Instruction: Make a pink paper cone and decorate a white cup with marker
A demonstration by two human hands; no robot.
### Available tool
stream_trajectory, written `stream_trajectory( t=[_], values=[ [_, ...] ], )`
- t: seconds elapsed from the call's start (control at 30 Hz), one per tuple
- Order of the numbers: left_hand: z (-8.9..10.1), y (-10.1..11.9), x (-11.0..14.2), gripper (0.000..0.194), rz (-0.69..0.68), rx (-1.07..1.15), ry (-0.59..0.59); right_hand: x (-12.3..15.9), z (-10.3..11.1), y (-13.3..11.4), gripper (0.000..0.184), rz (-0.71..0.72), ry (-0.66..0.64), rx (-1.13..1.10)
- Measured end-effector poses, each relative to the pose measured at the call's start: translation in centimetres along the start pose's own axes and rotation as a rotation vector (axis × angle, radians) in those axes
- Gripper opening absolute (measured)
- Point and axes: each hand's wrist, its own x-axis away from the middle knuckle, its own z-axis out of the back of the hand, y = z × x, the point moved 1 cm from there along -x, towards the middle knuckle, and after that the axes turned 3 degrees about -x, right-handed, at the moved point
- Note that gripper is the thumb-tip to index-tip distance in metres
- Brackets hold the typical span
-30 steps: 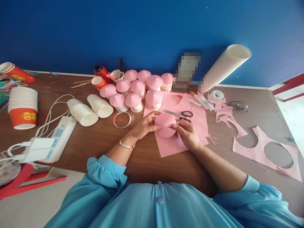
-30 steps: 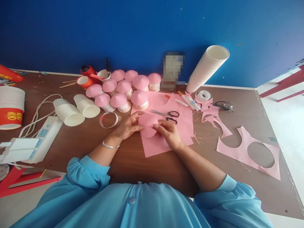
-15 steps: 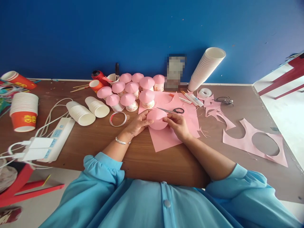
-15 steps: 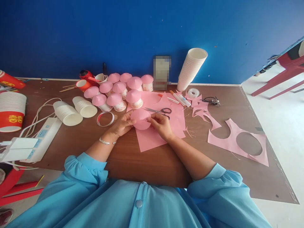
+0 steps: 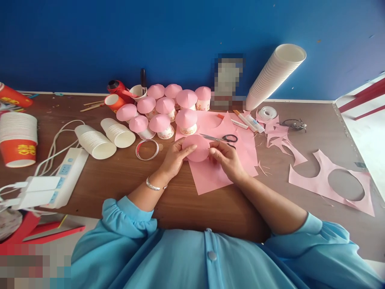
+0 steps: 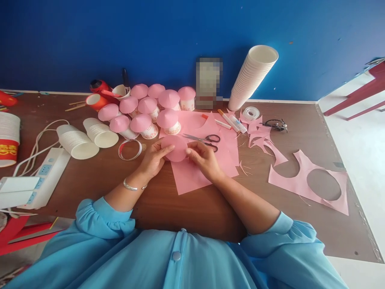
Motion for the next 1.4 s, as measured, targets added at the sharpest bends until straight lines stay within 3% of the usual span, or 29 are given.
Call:
stream_trajectory(
  t=[0.13, 0.43, 0.7, 0.87, 1.07, 1.27, 1.4],
  values=[
    [0.0, 0.3, 0.0, 0.031, 0.025, 0.057, 0.014, -0.1, -0.4, 0.2, 0.056, -0.076, -0.052, -0.002],
    [1.8, -0.2, 0.6, 0.034, -0.021, -0.105, 0.017, -0.2, 0.2, 0.1, 0.043, -0.044, 0.018, -0.034],
    [1.6, -0.2, 0.4, 0.037, -0.043, -0.107, -0.008, -0.2, 0.4, 0.3, 0.033, -0.049, -0.061, 0.036],
    [1.4, 0.5, 0.4, 0.035, -0.032, -0.126, -0.108, -0.3, 0.3, 0.4, 0.033, -0.046, -0.033, 0.019],
    [1.2, 1.9, 1.1, 0.033, 0.01, -0.278, -0.352, 0.1, -0.6, 0.1, 0.029, 0.03, -0.1, 0.049],
    [0.6, 2.4, 1.4, 0.034, -0.033, -0.339, -0.313, 0.4, -1.1, 0.2, 0.034, -0.019, -0.179, 0.0],
    [0.6, 2.0, 1.3, 0.033, 0.009, -0.363, -0.287, 0.4, -1.0, 0.1, 0.041, -0.03, -0.185, -0.009]
  ],
)
